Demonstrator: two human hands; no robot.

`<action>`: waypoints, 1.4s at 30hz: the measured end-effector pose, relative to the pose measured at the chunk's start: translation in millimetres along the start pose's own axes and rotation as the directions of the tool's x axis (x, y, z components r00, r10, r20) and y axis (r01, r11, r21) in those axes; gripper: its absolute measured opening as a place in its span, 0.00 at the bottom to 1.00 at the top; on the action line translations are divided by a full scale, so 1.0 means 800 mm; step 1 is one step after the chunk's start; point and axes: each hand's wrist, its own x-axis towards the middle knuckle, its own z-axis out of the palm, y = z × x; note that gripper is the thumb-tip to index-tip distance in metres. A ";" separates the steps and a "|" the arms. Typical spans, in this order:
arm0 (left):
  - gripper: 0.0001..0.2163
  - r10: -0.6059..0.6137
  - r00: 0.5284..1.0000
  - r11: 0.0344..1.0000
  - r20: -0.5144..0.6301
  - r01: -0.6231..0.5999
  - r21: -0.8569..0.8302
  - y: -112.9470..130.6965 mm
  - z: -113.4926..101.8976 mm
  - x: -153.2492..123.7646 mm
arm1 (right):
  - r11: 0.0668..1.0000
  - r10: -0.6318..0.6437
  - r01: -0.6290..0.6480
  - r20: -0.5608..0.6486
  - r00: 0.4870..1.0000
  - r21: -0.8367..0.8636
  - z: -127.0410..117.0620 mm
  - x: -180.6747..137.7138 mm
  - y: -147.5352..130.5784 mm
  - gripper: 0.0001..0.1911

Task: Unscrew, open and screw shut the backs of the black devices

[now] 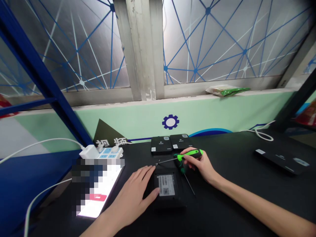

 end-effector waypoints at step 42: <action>0.39 0.028 0.999 0.999 0.047 -0.027 -0.020 -0.007 -0.004 -0.002 | 1.000 0.024 -0.025 -0.073 0.997 -0.012 0.004 0.001 -0.004 0.17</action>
